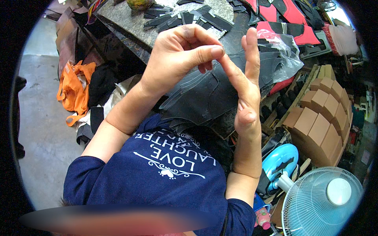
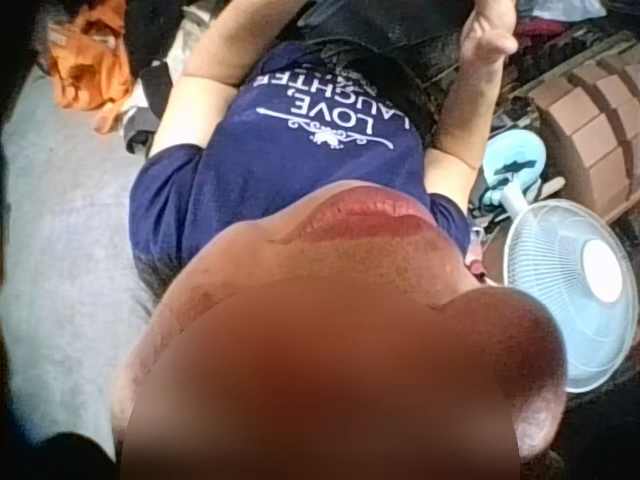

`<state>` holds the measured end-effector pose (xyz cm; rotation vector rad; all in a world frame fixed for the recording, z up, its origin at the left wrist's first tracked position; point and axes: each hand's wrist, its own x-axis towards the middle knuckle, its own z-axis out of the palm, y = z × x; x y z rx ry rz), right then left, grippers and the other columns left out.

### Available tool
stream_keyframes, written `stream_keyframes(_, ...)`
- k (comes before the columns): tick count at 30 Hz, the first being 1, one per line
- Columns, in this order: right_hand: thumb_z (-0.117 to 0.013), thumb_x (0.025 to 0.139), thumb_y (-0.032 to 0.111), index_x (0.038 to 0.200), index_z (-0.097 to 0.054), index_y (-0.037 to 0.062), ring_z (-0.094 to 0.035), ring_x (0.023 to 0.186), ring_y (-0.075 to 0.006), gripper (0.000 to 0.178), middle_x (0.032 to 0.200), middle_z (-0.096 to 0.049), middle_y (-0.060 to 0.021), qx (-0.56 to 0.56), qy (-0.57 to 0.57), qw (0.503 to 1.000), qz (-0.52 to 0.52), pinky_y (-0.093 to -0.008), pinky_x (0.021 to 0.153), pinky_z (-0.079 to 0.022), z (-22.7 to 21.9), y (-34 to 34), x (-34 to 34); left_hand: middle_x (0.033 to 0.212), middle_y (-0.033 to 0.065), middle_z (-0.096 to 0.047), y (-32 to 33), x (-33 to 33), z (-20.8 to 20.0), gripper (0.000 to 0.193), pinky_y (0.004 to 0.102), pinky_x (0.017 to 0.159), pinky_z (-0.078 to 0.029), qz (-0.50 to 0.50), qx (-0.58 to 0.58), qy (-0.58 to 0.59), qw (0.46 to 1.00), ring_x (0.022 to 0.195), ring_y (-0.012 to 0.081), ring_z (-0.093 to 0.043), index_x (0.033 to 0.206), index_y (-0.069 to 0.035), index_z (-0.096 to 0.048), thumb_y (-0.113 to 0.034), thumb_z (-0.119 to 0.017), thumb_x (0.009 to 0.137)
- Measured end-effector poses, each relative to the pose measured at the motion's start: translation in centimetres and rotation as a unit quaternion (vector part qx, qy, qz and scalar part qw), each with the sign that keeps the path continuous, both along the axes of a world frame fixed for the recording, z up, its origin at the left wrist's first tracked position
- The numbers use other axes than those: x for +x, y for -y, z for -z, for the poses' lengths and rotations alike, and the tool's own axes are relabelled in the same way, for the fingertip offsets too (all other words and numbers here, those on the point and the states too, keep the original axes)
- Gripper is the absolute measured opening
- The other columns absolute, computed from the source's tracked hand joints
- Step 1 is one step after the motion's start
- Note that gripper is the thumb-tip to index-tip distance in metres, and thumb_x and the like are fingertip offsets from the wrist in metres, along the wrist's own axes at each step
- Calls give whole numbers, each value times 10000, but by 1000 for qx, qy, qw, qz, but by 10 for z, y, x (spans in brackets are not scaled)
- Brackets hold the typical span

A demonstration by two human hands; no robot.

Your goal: The person repeatedly picks up black rubber shoe parts and small black strips, aligns them, and presses them together by hand. They occasionally reach for a small yellow container on the table, then continue pressing the parts together. The work is performed at a cluttered table with many similar parts and cardboard boxes nearby.

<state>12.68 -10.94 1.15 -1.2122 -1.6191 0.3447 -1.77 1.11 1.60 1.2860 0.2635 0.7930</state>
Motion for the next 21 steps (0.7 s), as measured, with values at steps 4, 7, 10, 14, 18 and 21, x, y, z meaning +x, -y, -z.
stream_keyframes(4, 7, 762, 900, 1360, -575, 115, -139, 1475, -402, 1146, 1594, -150, -230, -11, -43, 999, -10, -568, 1171, -17, 2, 1, 1, 842, 82, -716, -9, -1, 0, 153, 225, 594, -524, 83, -103, 42, 990, 651, 103, -637, 958, -18, -687, -167, -675, 923)
stream_keyframes(7, 8, 785, 881, 1348, -578, 76, -143, 1477, -389, 1143, 1590, -174, -226, -9, -91, 995, -41, -561, 1172, -15, -1, 1, 1, 801, 61, -702, -10, 1, 1, 152, 213, 585, -502, 67, -81, 30, 994, 632, 81, -612, 949, -23, -685, -173, -665, 932)
stream_keyframes(10, 7, 813, 857, 1328, -576, 8, -152, 1480, -367, 1151, 1587, -191, -224, -56, -93, 994, -23, -544, 1176, -20, -6, 1, 0, 751, 11, -648, -7, 2, 1, 150, 195, 573, -447, -50, 81, -40, 995, 626, 50, -555, 909, -33, -667, -175, -641, 949)
stream_keyframes(14, -50, 833, 850, 1402, -470, -22, -182, 1475, -351, 1123, 1581, -216, -218, -78, -132, 988, 10, -496, 1186, -33, -14, 0, 4, 734, -43, -532, -3, -2, 2, 153, 189, 568, -368, -50, 138, -29, 989, 640, 26, -469, 857, -51, -601, -155, -597, 970)
stream_keyframes(18, -301, 871, 798, 1463, -349, -3, -302, 1427, -311, 997, 1530, -332, -182, -29, -201, 965, 168, -456, 1175, -151, -24, -5, 45, 662, -48, -476, -7, -11, 10, 183, 198, 543, -374, -14, 10, 88, 996, 587, 40, -439, 857, -42, -584, -169, -567, 988)
stream_keyframes(21, -520, 969, 509, 1427, -402, -3, -405, 1354, -255, 698, 1457, -439, -138, 1, -151, 960, 237, -415, 1136, -268, -28, -3, 103, 589, -11, -435, -21, -19, 24, 276, 251, 495, -367, -106, 94, -37, 989, 511, 96, -426, 780, -33, -573, -224, -611, 975)
